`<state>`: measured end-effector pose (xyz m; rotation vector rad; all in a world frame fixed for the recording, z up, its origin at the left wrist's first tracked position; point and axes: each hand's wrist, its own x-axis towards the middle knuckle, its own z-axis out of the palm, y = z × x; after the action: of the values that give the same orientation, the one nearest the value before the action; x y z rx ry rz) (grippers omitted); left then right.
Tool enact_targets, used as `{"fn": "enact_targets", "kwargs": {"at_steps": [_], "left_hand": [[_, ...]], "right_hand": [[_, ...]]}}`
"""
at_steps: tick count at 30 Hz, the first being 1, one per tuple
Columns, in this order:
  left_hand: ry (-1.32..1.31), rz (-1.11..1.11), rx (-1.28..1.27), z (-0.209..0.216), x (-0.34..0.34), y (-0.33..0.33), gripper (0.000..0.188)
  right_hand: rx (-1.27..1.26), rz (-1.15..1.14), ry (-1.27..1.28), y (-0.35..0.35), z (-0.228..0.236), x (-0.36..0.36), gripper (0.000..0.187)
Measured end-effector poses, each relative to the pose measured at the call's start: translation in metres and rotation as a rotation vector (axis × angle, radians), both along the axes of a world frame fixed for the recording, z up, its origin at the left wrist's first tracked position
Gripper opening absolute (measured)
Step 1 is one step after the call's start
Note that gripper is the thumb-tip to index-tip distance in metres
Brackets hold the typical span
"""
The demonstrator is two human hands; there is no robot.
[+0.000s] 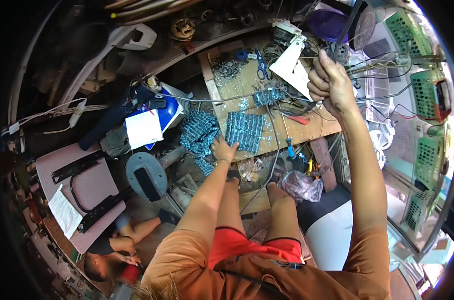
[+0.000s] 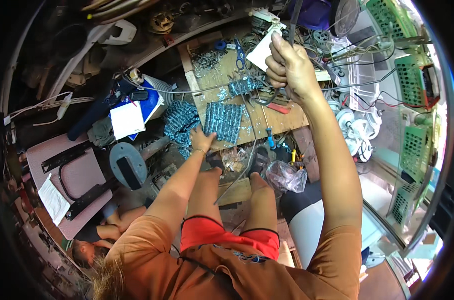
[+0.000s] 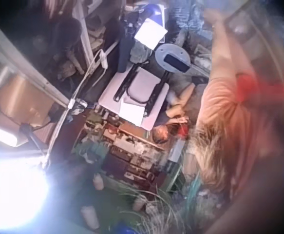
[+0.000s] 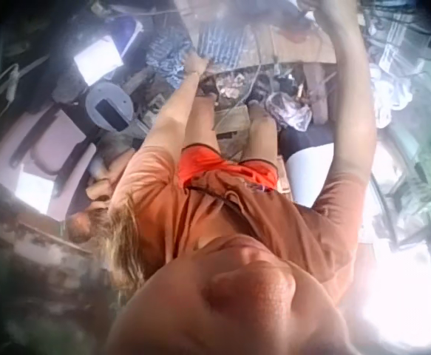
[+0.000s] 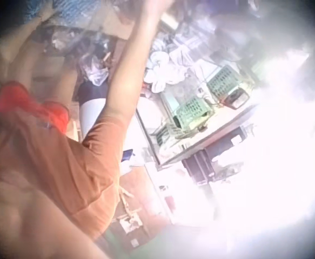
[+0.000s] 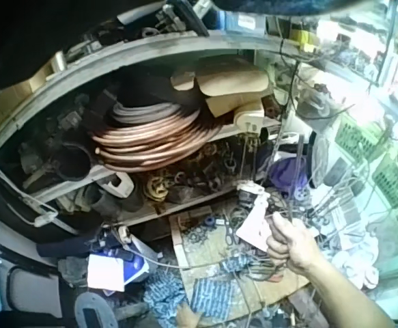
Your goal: The person uses a screwdriver to pry and remove metal components from an air conditioning unit evaporator coil and then uses pliers and a screwdriver to detach wires and parts from a motor assembly.
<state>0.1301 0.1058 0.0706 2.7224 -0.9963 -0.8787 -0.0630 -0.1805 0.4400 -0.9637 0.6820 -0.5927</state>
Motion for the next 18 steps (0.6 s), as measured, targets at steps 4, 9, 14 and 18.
{"fn": "enact_targets", "kwargs": {"at_steps": [4,9,14,18], "left_hand": [[0.011,-0.019,-0.121,-0.043,0.000,-0.019,0.103],[0.213,0.029,-0.289,-0.059,0.017,-0.014,0.095],[0.420,0.132,-0.573,-0.044,0.094,0.038,0.093],[0.398,0.168,-0.691,-0.074,0.161,0.073,0.082]], "right_hand": [[-0.048,0.086,-0.052,-0.009,-0.015,-0.006,0.054],[0.111,0.132,-0.158,-0.009,-0.025,0.019,0.046],[-0.057,0.215,-0.146,-0.008,-0.042,0.043,0.048],[-0.192,0.238,-0.226,-0.015,-0.062,0.050,0.049]]}}
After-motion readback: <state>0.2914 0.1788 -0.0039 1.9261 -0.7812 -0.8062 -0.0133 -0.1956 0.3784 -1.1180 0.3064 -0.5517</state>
